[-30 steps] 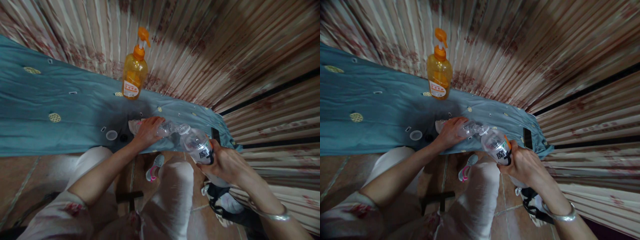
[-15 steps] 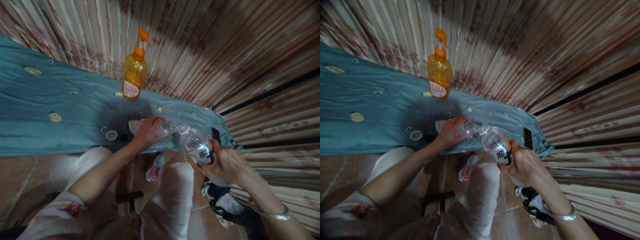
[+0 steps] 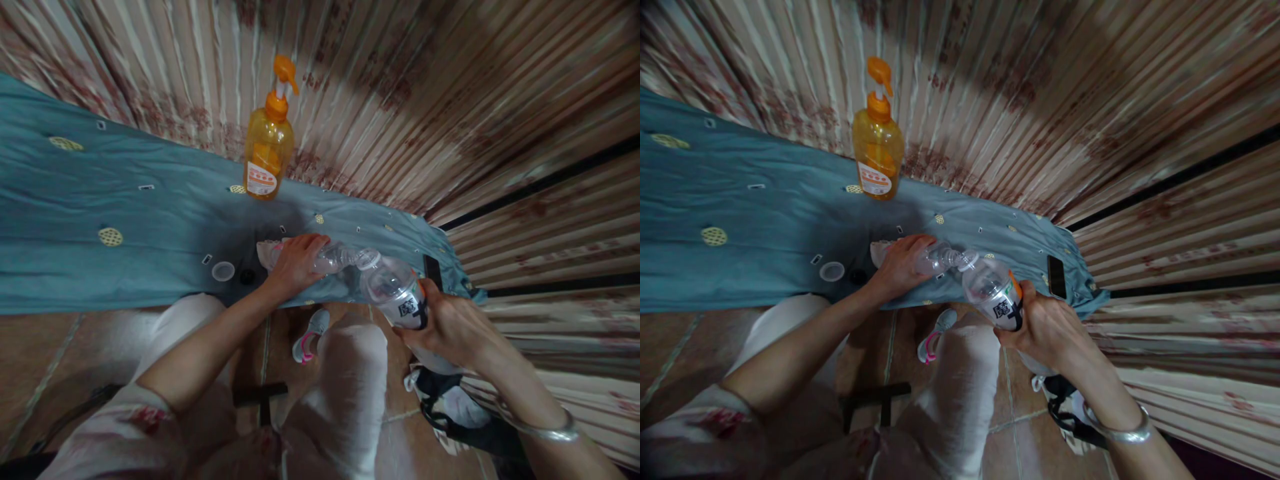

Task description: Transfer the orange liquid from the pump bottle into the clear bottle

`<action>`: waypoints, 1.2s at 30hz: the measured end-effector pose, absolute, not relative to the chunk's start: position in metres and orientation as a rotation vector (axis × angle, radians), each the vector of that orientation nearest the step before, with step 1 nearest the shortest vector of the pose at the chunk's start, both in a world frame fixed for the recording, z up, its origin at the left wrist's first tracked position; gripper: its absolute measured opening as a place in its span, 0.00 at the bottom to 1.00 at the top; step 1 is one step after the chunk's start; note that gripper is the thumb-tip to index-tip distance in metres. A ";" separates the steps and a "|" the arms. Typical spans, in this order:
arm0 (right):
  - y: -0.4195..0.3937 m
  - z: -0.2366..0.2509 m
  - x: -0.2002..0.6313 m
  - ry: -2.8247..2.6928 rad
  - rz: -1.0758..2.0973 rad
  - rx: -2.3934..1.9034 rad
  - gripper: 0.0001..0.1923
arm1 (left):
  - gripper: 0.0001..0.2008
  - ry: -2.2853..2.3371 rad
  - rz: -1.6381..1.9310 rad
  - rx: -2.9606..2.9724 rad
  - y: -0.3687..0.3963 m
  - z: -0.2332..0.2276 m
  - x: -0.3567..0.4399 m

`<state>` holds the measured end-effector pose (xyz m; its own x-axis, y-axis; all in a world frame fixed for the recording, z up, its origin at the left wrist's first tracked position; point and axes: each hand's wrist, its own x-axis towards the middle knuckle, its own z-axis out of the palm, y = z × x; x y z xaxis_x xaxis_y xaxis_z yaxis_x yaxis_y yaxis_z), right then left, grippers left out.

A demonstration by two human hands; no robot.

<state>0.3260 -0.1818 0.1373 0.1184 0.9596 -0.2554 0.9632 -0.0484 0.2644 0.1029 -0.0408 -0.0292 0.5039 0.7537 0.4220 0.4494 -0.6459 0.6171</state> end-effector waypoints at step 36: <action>-0.182 0.135 0.327 1.824 -0.042 2.048 0.28 | 0.30 1.019 0.942 2.333 -0.043 -0.026 0.104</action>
<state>0.3274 -0.1821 0.1347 0.1497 0.9481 -0.2806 0.9600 -0.0715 0.2706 0.1035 -0.0433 -0.0255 0.5007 0.7599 0.4145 0.4725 -0.6412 0.6047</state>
